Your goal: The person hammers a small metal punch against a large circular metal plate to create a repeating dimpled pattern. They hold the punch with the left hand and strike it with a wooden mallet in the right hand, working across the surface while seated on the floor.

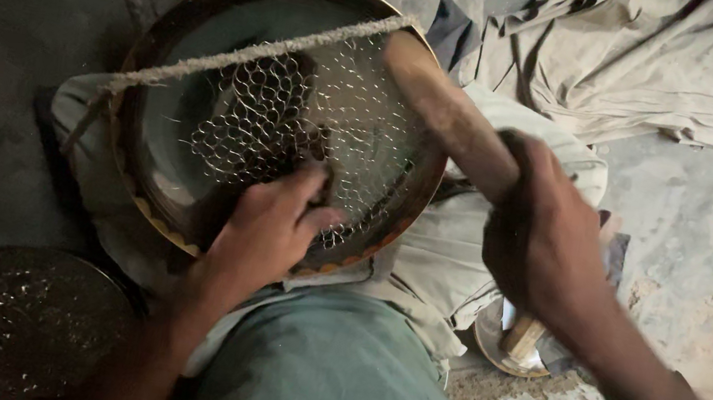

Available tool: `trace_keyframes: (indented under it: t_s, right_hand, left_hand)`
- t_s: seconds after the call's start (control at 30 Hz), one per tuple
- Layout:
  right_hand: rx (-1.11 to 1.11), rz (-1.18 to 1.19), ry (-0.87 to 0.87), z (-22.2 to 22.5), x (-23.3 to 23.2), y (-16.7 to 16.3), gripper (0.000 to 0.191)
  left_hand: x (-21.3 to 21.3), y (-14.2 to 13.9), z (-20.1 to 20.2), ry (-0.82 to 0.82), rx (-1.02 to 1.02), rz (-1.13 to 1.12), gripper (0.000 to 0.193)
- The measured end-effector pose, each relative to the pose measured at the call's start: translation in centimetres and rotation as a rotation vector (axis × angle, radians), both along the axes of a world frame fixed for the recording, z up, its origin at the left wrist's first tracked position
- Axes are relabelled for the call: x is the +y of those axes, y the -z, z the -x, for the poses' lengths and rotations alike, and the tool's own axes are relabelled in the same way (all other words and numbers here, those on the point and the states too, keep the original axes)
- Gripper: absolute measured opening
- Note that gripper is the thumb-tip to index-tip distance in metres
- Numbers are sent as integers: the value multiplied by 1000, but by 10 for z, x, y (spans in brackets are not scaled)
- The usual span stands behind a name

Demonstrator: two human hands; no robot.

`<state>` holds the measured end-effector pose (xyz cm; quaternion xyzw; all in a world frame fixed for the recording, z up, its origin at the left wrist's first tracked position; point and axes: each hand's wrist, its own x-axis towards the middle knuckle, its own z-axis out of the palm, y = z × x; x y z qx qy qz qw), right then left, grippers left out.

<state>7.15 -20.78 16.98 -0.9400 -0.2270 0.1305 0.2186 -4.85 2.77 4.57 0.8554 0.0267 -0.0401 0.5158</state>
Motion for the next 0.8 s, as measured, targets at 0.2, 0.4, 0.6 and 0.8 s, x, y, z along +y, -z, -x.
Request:
trace_keyframes:
  t_s: [0.2, 0.4, 0.6, 0.8]
  right_hand:
    - [259, -51, 295, 40, -40, 28, 57]
    - [258, -380, 528, 83, -65, 77, 61]
    - [-9, -67, 397, 94, -96, 97, 49]
    - [375, -623, 649, 105, -106, 107, 52]
  left_hand:
    - [5, -12, -22, 255, -82, 79, 39]
    - [5, -28, -40, 472, 76, -11, 26]
    - [3, -36, -56, 614, 36, -70, 34]
    - [-1, -45, -62, 694, 112, -102, 43]
